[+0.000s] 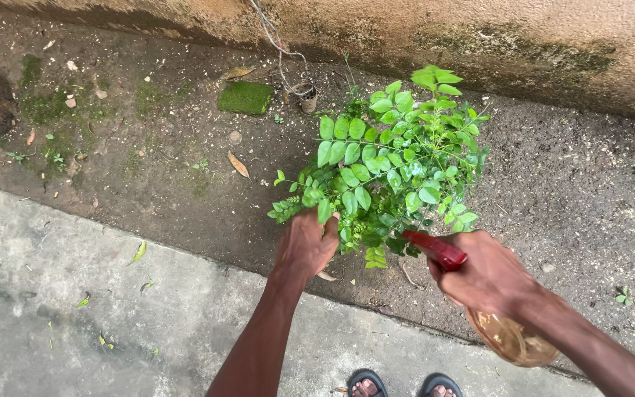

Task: The person sprays a small green plant with a red spray bottle and touches the leaves by hand.

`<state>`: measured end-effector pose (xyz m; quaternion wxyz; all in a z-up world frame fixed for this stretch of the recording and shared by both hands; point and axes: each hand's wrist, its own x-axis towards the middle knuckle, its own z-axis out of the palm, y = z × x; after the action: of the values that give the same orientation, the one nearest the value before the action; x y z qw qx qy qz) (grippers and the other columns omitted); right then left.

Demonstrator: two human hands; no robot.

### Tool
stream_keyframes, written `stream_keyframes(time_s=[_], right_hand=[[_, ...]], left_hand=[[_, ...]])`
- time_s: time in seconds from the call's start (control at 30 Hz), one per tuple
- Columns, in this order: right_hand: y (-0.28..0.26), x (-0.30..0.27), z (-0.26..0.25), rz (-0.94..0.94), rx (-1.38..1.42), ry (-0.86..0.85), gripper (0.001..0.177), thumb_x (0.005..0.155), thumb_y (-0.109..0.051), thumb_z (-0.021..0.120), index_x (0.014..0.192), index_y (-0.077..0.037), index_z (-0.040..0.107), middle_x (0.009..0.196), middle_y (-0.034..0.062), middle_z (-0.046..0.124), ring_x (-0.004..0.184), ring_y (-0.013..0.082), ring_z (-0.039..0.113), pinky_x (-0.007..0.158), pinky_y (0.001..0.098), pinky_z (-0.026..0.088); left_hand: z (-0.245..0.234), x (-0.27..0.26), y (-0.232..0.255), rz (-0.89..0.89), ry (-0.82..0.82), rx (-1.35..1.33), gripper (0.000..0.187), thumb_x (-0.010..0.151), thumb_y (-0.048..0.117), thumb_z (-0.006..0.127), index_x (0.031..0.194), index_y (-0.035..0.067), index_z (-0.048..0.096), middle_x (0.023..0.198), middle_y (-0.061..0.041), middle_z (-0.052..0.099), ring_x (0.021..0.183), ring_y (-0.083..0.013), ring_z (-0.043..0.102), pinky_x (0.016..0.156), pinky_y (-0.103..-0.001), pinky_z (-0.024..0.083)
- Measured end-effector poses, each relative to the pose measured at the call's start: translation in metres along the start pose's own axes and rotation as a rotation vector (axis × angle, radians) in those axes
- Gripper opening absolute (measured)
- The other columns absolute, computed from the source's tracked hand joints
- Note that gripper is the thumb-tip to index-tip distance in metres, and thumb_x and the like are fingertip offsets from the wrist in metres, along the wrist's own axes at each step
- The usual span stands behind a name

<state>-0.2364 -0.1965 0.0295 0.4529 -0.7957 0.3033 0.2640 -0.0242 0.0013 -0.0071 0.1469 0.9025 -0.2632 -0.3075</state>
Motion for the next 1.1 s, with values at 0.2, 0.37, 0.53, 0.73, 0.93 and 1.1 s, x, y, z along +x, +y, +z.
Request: stream_keyframes(time_s=[0.2,0.37,0.53,0.73,0.93,1.1], right_hand=[[0.018,0.002,-0.01,-0.04,-0.012,0.045,0.015,0.082,-0.017,0.064,0.091,-0.01,0.074,0.06,0.0055,0.072,0.037,0.0148,0.047,0.037,0.0331,0.039],[0.022,0.001,-0.017,-0.04,-0.012,0.113,0.017,0.081,-0.019,0.062,0.084,-0.008,0.074,0.06,0.005,0.074,0.04,0.0148,0.058,0.041,0.0344,0.047],[0.016,-0.005,-0.026,-0.049,0.033,0.157,0.017,0.073,-0.015,0.06,0.082,-0.01,0.074,0.054,0.0073,0.073,0.04,0.016,0.06,0.042,0.037,0.047],[0.024,-0.004,-0.028,-0.04,0.018,0.174,0.016,0.078,-0.019,0.063,0.082,-0.008,0.073,0.056,0.0067,0.072,0.04,0.0172,0.06,0.042,0.0381,0.049],[0.032,-0.007,-0.03,0.032,0.204,0.141,0.028,0.071,-0.009,0.058,0.094,-0.009,0.074,0.056,0.0127,0.07,0.04,0.0195,0.057,0.041,0.0366,0.049],[0.037,-0.014,-0.032,0.025,0.246,0.15,0.022,0.07,-0.007,0.06,0.088,-0.003,0.072,0.055,0.0117,0.071,0.039,0.0218,0.056,0.04,0.0376,0.049]], left_hand=[[-0.012,0.004,0.027,-0.03,-0.07,-0.132,0.029,0.097,0.03,0.054,0.11,0.007,0.066,0.09,-0.013,0.07,0.07,-0.0204,0.07,0.058,-0.036,0.063],[-0.02,0.002,0.052,0.01,-0.16,-0.062,0.055,0.097,0.051,0.052,0.13,0.009,0.061,0.117,-0.018,0.07,0.099,-0.0302,0.072,0.086,-0.05,0.062],[-0.02,0.002,0.063,-0.228,-0.222,-0.113,0.101,0.088,0.07,0.054,0.16,0.015,0.011,0.154,-0.026,0.038,0.133,-0.0479,0.048,0.111,-0.062,0.04],[-0.017,0.002,0.068,-0.163,-0.221,-0.042,0.09,0.085,0.074,0.055,0.153,0.019,0.032,0.147,-0.024,0.046,0.135,-0.0461,0.048,0.113,-0.064,0.035],[-0.008,0.003,0.079,-0.018,-0.077,-0.215,0.083,0.072,0.063,0.072,0.137,0.014,0.054,0.133,-0.018,0.058,0.117,-0.0368,0.064,0.095,-0.06,0.055],[-0.003,0.01,0.082,0.021,-0.036,-0.279,0.093,0.064,0.064,0.077,0.135,0.008,0.056,0.122,-0.016,0.067,0.108,-0.0291,0.071,0.092,-0.051,0.058]])
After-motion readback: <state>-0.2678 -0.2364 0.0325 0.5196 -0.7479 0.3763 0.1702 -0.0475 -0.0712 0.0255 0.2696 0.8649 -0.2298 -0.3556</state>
